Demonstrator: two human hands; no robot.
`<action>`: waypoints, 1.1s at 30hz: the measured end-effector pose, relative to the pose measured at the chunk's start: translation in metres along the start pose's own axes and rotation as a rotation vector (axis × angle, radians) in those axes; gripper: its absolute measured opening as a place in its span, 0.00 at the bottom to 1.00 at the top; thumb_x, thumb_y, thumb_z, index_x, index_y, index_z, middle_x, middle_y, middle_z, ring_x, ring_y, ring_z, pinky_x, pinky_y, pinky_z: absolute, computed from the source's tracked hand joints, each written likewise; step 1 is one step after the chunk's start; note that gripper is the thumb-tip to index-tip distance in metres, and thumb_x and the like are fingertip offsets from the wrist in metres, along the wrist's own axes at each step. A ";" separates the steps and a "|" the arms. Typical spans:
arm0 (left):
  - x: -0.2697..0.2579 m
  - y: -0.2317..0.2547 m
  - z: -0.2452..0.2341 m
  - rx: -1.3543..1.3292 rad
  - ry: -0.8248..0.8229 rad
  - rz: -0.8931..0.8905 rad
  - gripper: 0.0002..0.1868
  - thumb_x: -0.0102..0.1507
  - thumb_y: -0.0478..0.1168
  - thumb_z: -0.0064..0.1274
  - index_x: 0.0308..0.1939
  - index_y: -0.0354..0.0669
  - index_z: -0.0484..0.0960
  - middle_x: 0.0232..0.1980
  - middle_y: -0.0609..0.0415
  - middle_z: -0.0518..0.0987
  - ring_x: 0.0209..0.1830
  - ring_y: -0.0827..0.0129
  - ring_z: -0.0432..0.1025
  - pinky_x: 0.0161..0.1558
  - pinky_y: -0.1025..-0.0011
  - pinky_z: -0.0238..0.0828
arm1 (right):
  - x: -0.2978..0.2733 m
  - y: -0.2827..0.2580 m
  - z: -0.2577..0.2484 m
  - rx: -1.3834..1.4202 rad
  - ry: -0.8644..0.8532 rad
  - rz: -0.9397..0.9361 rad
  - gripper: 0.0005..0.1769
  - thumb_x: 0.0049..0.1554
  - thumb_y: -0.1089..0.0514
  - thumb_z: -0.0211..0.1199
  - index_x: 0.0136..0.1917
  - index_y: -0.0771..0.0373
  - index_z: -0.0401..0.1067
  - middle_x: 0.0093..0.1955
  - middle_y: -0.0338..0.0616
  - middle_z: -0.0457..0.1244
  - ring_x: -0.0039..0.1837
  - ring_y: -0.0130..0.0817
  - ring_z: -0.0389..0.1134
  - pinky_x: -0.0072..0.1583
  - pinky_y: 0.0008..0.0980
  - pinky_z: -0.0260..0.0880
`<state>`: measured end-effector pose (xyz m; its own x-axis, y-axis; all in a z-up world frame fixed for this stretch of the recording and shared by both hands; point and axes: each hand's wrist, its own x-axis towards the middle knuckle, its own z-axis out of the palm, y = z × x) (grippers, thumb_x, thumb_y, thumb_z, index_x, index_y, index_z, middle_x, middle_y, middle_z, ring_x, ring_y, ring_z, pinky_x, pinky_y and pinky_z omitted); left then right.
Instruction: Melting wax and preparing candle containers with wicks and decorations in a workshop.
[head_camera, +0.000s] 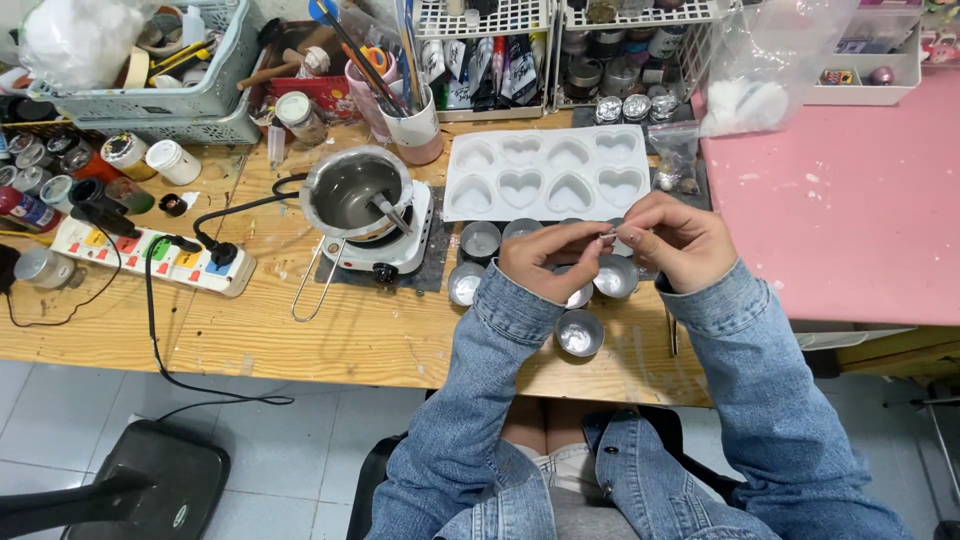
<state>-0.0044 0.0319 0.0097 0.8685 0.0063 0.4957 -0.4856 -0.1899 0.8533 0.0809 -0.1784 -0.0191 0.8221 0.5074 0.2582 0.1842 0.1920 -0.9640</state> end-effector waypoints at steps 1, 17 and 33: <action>0.000 -0.003 0.000 0.000 -0.001 0.000 0.14 0.65 0.32 0.60 0.55 0.39 0.85 0.49 0.49 0.87 0.47 0.71 0.83 0.50 0.75 0.84 | 0.001 -0.007 0.005 0.000 0.001 0.000 0.03 0.64 0.65 0.63 0.49 0.67 0.75 0.50 0.40 0.64 0.42 0.21 0.62 0.43 0.22 0.63; 0.007 -0.041 -0.003 -0.360 -0.063 -0.269 0.15 0.67 0.28 0.55 0.58 0.30 0.81 0.53 0.44 0.85 0.54 0.66 0.81 0.58 0.72 0.81 | 0.012 -0.034 0.009 -0.537 0.019 -0.299 0.04 0.59 0.68 0.69 0.49 0.68 0.78 0.50 0.43 0.68 0.49 0.27 0.70 0.50 0.25 0.73; 0.002 -0.044 -0.057 0.495 -0.135 -0.123 0.17 0.64 0.40 0.62 0.56 0.44 0.81 0.43 0.53 0.87 0.44 0.65 0.81 0.45 0.67 0.81 | 0.052 0.038 -0.048 -1.551 -0.228 -0.141 0.07 0.51 0.52 0.71 0.42 0.54 0.82 0.47 0.36 0.63 0.55 0.38 0.62 0.55 0.36 0.71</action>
<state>0.0133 0.0962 -0.0175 0.9370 -0.0627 0.3437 -0.3028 -0.6366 0.7092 0.1565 -0.1851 -0.0454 0.6824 0.6991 0.2134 0.7185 -0.6953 -0.0196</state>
